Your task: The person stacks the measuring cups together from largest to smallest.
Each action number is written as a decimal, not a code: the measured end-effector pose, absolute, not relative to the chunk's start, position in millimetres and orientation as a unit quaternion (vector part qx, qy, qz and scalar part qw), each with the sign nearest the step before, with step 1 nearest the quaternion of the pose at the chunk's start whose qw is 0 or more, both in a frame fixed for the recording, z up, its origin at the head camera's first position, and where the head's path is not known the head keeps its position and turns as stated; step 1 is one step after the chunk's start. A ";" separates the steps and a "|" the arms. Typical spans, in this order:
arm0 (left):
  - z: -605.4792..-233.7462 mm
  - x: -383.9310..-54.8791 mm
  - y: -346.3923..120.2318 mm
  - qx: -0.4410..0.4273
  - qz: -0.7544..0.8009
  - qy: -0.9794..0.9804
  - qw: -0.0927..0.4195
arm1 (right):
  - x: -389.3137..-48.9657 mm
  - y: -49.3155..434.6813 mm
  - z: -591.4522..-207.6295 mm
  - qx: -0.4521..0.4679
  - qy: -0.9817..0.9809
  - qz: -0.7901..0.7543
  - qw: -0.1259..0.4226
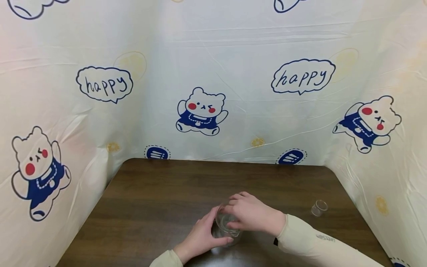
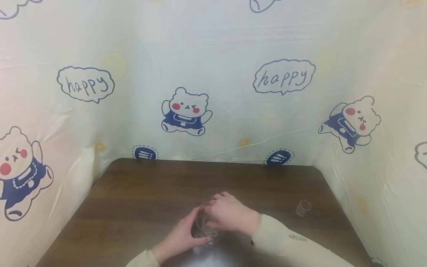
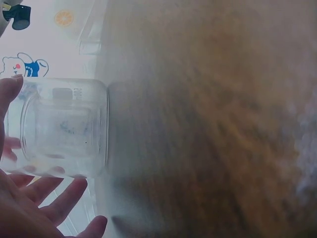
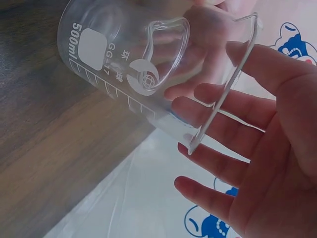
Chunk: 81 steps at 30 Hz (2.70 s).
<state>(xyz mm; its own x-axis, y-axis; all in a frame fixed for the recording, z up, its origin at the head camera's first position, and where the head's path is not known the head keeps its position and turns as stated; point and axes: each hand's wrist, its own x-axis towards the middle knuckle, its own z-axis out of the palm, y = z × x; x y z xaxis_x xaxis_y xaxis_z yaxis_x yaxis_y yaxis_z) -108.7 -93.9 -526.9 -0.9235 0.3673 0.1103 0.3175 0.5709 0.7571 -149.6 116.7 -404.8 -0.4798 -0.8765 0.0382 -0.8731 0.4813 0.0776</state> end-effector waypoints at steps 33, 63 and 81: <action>-530.1 -109.4 -94.1 0.206 0.413 0.887 0.014 | -143.1 142.2 -387.2 0.516 -0.855 0.012 0.058; -525.8 -112.2 -93.6 0.204 0.401 0.893 0.012 | -143.8 191.6 -393.6 0.461 -0.882 0.038 0.092; -526.5 -110.8 -92.8 0.203 0.402 0.893 0.009 | -145.1 222.1 -395.8 0.413 -0.905 0.054 0.084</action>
<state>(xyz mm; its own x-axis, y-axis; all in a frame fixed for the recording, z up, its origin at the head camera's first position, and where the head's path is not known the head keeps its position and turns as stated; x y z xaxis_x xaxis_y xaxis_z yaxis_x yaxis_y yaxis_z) -110.8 -92.8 -526.5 -0.9172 0.3699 0.1479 0.3559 0.5938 0.7216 -145.1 222.1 -395.8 -0.6453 -0.7382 0.1965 -0.7564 0.6535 -0.0291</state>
